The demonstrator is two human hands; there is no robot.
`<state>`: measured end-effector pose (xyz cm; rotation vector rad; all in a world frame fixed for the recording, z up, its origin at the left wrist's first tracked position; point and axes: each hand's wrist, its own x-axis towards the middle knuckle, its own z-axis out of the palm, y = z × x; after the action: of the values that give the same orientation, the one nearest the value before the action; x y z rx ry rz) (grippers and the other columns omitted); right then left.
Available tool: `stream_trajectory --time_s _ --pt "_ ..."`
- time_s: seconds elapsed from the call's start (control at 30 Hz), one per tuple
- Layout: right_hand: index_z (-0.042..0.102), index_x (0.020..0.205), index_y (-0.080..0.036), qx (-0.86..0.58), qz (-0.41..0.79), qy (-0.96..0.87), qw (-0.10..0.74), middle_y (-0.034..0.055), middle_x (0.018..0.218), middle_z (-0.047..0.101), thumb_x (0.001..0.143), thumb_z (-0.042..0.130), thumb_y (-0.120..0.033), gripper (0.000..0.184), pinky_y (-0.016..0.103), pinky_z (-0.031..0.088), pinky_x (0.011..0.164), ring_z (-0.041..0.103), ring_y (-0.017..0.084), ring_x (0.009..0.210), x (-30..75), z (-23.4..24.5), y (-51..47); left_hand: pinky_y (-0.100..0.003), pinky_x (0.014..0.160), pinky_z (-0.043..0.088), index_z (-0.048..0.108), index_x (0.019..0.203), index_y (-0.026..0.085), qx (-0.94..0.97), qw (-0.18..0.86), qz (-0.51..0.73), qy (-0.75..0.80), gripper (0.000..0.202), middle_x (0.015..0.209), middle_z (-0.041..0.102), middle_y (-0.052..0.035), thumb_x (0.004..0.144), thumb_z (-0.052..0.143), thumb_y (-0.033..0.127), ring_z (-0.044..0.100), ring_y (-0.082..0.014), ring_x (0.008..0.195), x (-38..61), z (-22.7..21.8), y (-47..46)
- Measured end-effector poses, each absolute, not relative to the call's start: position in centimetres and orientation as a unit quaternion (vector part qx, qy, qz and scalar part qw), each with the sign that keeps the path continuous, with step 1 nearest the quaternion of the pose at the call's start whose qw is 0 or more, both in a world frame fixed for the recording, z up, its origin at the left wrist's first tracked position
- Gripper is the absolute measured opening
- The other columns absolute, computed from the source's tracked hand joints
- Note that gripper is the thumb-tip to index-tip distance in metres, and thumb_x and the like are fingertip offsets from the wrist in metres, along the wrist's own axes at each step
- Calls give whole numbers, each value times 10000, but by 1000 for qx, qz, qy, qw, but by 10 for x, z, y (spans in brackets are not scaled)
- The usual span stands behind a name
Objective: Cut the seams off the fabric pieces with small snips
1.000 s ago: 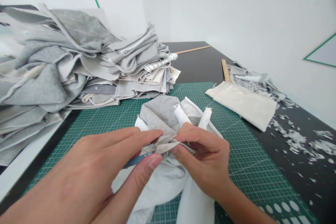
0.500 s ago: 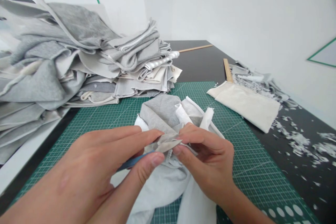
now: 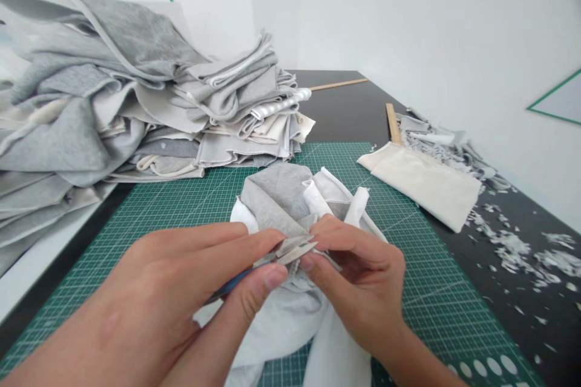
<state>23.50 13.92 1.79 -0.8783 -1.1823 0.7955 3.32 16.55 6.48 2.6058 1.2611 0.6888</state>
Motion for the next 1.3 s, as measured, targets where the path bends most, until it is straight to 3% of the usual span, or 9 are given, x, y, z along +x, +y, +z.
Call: stream_trajectory --time_s 0.17,0.37,0.6,0.77,1.3 --pt "725 783 -214 -384 363 -517 673 4 649 622 748 732 -87 132 262 427 525 552 137 617 234 16 140 -277 854 592 616 1169 470 873 61 233 425 327 1130 687 146 843 627 493 675 -186 1016 39 63 166" --pt "722 774 -209 -386 365 -516 672 1 642 614 751 734 -97 116 260 408 520 536 130 603 234 16 141 -265 748 613 656 1098 446 875 85 207 429 261 1047 713 141 841 625 478 698 -185 935 43 74 166" --pt "737 801 -208 -382 356 -519 676 8 667 638 755 731 -89 127 261 417 536 552 132 625 235 14 140 -290 812 589 649 1067 447 855 88 214 464 217 1065 701 150 874 570 507 669 -197 974 39 82 171" --pt "740 797 -211 -370 350 -517 688 -1 664 635 740 728 -63 159 250 424 536 552 126 627 236 15 141 -229 726 594 572 1123 471 871 74 194 445 255 1065 686 175 869 597 469 661 -166 971 34 84 176" --pt "740 797 -213 -371 327 -513 702 -2 664 652 729 713 -31 196 251 443 558 571 125 631 235 15 142 -219 763 608 578 1135 439 878 81 198 429 280 1082 697 127 860 616 477 680 -166 978 41 73 166"
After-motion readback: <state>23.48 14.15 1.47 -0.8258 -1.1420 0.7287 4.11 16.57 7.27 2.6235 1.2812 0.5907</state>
